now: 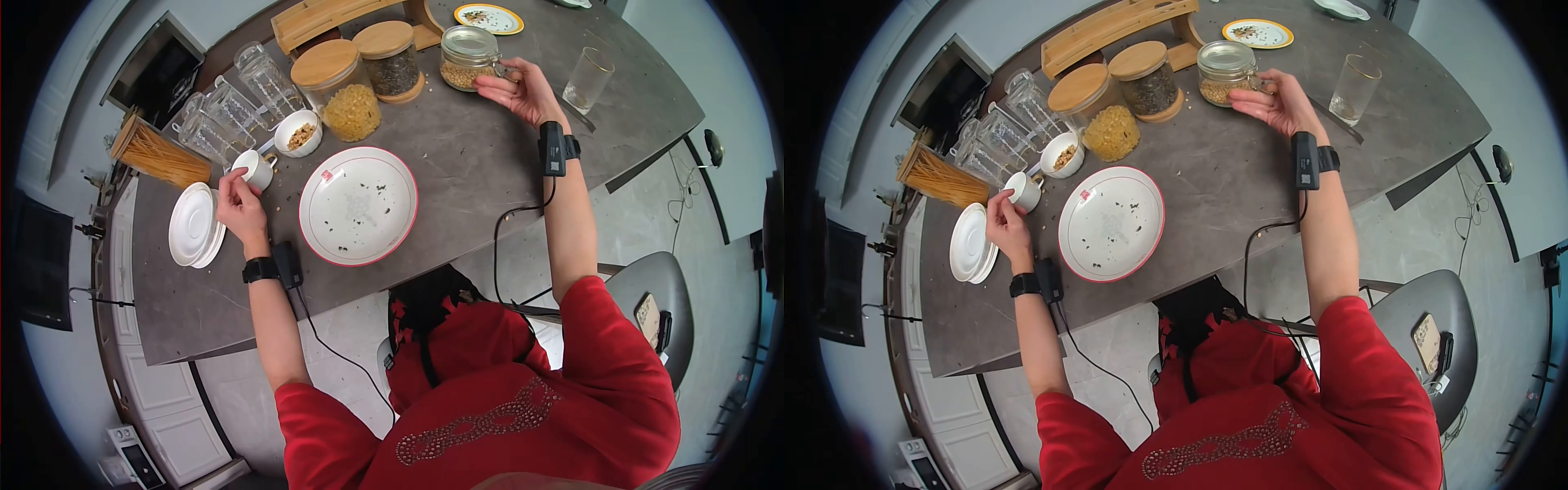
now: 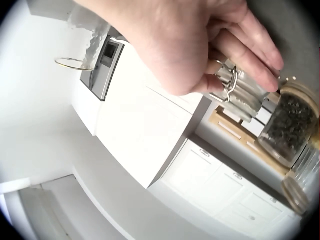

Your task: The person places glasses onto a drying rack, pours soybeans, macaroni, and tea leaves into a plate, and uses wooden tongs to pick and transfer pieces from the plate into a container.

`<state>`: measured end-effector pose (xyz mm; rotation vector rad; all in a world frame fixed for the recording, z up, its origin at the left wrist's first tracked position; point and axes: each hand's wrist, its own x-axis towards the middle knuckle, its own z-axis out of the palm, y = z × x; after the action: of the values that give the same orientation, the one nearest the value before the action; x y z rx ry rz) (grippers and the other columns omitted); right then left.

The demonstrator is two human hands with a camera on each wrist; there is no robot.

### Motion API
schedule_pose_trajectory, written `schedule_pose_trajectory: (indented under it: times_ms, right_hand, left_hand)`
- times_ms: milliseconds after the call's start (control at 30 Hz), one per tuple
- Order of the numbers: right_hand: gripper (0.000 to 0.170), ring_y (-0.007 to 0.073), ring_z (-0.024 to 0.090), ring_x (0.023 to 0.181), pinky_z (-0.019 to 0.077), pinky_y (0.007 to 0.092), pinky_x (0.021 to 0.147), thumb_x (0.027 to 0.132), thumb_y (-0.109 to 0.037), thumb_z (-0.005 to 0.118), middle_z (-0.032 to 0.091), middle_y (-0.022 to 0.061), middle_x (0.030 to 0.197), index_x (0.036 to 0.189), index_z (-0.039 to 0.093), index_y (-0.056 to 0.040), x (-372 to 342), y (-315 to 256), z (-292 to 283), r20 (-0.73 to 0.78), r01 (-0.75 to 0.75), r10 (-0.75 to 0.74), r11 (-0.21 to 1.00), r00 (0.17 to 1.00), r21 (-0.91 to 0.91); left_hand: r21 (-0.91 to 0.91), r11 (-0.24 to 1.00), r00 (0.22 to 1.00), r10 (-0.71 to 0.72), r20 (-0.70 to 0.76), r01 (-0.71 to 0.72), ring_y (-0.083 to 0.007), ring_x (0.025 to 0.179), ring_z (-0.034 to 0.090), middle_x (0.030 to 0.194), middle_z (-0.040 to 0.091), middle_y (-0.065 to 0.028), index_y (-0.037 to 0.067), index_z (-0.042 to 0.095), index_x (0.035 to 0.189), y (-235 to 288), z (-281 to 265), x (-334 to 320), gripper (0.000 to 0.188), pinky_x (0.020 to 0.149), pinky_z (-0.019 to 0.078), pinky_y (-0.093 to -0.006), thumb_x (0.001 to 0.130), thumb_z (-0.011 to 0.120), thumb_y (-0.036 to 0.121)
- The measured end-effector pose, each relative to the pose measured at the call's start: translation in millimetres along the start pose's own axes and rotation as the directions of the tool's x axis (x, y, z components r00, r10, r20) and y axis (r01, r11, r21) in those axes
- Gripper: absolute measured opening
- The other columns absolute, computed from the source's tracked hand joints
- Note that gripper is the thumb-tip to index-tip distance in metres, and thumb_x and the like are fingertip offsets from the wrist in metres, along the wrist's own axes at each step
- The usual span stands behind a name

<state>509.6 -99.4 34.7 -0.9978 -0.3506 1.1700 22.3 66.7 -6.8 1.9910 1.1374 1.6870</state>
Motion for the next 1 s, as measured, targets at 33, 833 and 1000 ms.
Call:
schedule_pose_trajectory:
  times_ms: [33,833,1000]
  right_hand:
    - [0.03,0.0466,0.072,0.107,0.067,0.0458,0.088,0.101,-0.018,0.056,0.066,0.0415,0.117,0.076,0.05,-0.0035,-1.5,1.3,3.9,-0.034,0.03,-0.027,0.995,0.999,0.091]
    - [0.041,0.0108,0.066,0.078,0.0547,0.0267,0.067,0.093,-0.032,0.079,0.076,0.0063,0.102,0.122,0.074,-0.0038,9.1,19.6,-0.9,-0.225,0.519,-0.679,0.697,0.699,-0.495]
    - [0.058,0.0107,0.065,0.077,0.0544,0.0269,0.07,0.084,-0.04,0.086,0.076,0.0056,0.103,0.126,0.072,-0.0028,18.6,25.7,1.6,-0.085,0.538,-0.759,0.531,0.645,-0.655]
  left_hand:
    - [0.001,1.0,1.0,0.0,0.003,0.0,-0.0032,0.058,0.055,0.065,0.06,0.0013,0.004,0.072,0.105,0.3,-0.6,-0.4,0.018,0.056,0.0392,-0.02,0.105,0.054,0.005]
    - [-0.02,0.999,1.0,-0.029,0.012,0.029,-0.0028,0.058,0.055,0.066,0.062,0.0017,0.003,0.072,0.106,1.1,0.1,-0.6,0.018,0.056,0.0399,-0.0198,0.105,0.054,0.005]
    - [-0.033,0.999,1.0,-0.024,0.012,0.024,-0.0026,0.058,0.055,0.066,0.062,0.0014,0.004,0.073,0.106,-0.1,-0.2,0.7,0.018,0.056,0.0391,-0.0195,0.104,0.055,0.005]
